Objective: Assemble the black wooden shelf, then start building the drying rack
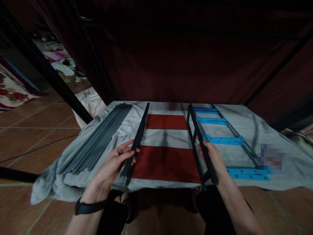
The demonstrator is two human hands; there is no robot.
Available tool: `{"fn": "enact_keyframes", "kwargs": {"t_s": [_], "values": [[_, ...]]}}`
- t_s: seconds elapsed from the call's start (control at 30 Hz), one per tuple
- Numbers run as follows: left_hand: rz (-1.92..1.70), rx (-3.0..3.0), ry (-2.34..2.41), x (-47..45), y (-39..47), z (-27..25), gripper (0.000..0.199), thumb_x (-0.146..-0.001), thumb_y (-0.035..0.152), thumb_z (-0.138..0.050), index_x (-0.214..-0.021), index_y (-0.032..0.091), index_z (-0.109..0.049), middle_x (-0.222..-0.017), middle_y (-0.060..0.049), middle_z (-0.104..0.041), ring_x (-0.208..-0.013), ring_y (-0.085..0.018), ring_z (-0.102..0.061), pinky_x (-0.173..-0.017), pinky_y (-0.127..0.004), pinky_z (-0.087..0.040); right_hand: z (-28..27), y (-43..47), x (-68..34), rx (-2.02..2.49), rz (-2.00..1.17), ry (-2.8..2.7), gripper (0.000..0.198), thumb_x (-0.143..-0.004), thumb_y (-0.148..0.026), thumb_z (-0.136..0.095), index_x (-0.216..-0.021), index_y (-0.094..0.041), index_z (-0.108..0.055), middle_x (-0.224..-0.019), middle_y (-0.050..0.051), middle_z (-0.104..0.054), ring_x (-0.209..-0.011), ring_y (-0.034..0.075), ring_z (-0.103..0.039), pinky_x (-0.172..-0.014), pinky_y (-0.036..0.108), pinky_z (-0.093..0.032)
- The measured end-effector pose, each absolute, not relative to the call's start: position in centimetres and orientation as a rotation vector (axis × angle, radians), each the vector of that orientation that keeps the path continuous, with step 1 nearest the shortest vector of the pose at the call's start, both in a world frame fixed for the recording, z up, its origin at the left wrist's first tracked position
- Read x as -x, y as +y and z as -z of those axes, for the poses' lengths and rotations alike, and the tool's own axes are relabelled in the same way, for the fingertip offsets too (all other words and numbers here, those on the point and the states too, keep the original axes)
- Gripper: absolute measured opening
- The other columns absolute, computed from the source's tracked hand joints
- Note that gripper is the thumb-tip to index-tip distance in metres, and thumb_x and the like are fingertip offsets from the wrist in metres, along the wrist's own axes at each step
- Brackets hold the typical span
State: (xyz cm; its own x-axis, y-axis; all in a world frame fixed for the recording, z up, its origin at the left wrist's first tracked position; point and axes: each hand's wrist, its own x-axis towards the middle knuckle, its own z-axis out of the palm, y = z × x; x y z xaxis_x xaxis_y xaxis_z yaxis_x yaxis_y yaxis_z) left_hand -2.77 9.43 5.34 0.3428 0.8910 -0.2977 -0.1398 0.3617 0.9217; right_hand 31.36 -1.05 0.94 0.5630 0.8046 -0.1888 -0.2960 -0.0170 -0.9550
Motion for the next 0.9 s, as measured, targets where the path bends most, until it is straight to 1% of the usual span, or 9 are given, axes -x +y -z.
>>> {"fn": "enact_keyframes", "kwargs": {"t_s": [0.13, 0.23, 0.3, 0.37, 0.47, 0.57, 0.63, 0.73, 0.9], "values": [[-0.821, -0.944, 0.959, 2.9, 9.5, -4.5, 0.061, -0.069, 0.017, -0.079, -0.126, 0.017, -0.06, -0.091, -0.006, -0.075, -0.056, -0.009, -0.062, -0.052, -0.019, -0.051, -1.0, -1.3, -30.7, 1.338, -0.956, -0.551, 0.045, -0.074, -0.046, -0.066, -0.11, -0.019, -0.064, -0.064, -0.004, -0.06, -0.044, 0.009, -0.046, -0.038, 0.022, -0.034], [-0.814, -0.996, 0.942, 3.4, 9.6, -4.0, 0.045, -0.074, 0.024, -0.077, -0.116, 0.014, -0.065, -0.083, -0.006, -0.074, -0.06, -0.01, -0.061, -0.056, -0.019, -0.05, -1.2, -1.8, -31.1, 1.445, -0.963, -0.538, 0.046, -0.072, -0.046, -0.069, -0.11, -0.02, -0.066, -0.071, -0.001, -0.066, -0.051, 0.013, -0.054, -0.043, 0.025, -0.042], [-0.808, -1.047, 0.934, 3.8, 9.7, -4.1, 0.034, -0.074, 0.026, -0.076, -0.104, 0.012, -0.069, -0.079, -0.006, -0.072, -0.059, -0.01, -0.059, -0.055, -0.018, -0.048, -1.3, -2.4, -31.7, 1.534, -0.912, -0.558, 0.046, -0.073, -0.046, -0.07, -0.111, -0.021, -0.066, -0.081, 0.002, -0.07, -0.063, 0.017, -0.063, -0.055, 0.028, -0.051], [-0.794, -1.078, 0.927, 4.3, 9.8, -4.2, 0.028, -0.075, 0.026, -0.074, -0.098, 0.012, -0.07, -0.081, -0.006, -0.072, -0.06, -0.01, -0.059, -0.055, -0.018, -0.047, -1.7, -3.4, -31.8, 1.61, -0.784, -0.652, 0.048, -0.075, -0.044, -0.069, -0.118, -0.023, -0.064, -0.097, 0.005, -0.072, -0.086, 0.021, -0.068, -0.076, 0.033, -0.055], [-0.801, -1.049, 0.917, 4.9, 9.7, -4.3, 0.025, -0.077, 0.03, -0.072, -0.094, 0.012, -0.07, -0.08, -0.006, -0.071, -0.06, -0.011, -0.059, -0.055, -0.02, -0.045, -3.3, -5.9, -29.5, 1.712, -0.352, -0.849, 0.05, -0.081, -0.042, -0.065, -0.128, -0.025, -0.059, -0.122, 0.008, -0.065, -0.114, 0.025, -0.061, -0.101, 0.044, -0.047], [-0.876, -0.971, 0.891, 5.0, 9.5, -4.1, 0.029, -0.077, 0.032, -0.069, -0.097, 0.011, -0.069, -0.069, -0.004, -0.067, -0.055, -0.011, -0.055, -0.052, -0.021, -0.043, -4.9, -7.8, -24.3, 1.678, -0.07, -1.033, 0.039, -0.092, -0.036, -0.052, -0.13, -0.027, -0.057, -0.132, 0.009, -0.059, -0.118, 0.025, -0.058, -0.106, 0.048, -0.042], [-0.915, -0.934, 0.876, 4.8, 9.4, -3.8, 0.033, -0.077, 0.031, -0.067, -0.102, 0.01, -0.067, -0.062, -0.001, -0.063, -0.05, -0.01, -0.052, -0.049, -0.021, -0.04, -4.6, -7.1, -20.8, 1.623, -0.179, -1.263, 0.033, -0.096, -0.031, -0.045, -0.125, -0.028, -0.06, -0.129, 0.008, -0.06, -0.12, 0.024, -0.057, -0.106, 0.044, -0.043], [-0.941, -0.894, 0.88, 4.4, 9.4, -3.5, 0.036, -0.076, 0.031, -0.065, -0.105, 0.01, -0.066, -0.054, 0.003, -0.056, -0.044, -0.008, -0.045, -0.043, -0.019, -0.033, -1.3, -2.7, -17.8, 1.644, -0.355, -1.569, 0.036, -0.095, -0.028, -0.043, -0.128, -0.026, -0.06, -0.135, 0.009, -0.056, -0.126, 0.023, -0.052, -0.111, 0.041, -0.04], [-0.974, -0.872, 0.855, 4.6, 9.6, -3.3, 0.034, -0.076, 0.032, -0.064, -0.104, 0.012, -0.066, -0.053, 0.005, -0.053, -0.042, -0.007, -0.042, -0.042, -0.019, -0.032, 5.0, 5.1, -18.5, 2.103, -0.326, -1.7, 0.038, -0.096, -0.024, -0.039, -0.128, -0.016, -0.059, -0.129, 0.015, -0.059, -0.122, 0.027, -0.053, -0.108, 0.042, -0.037]]}}
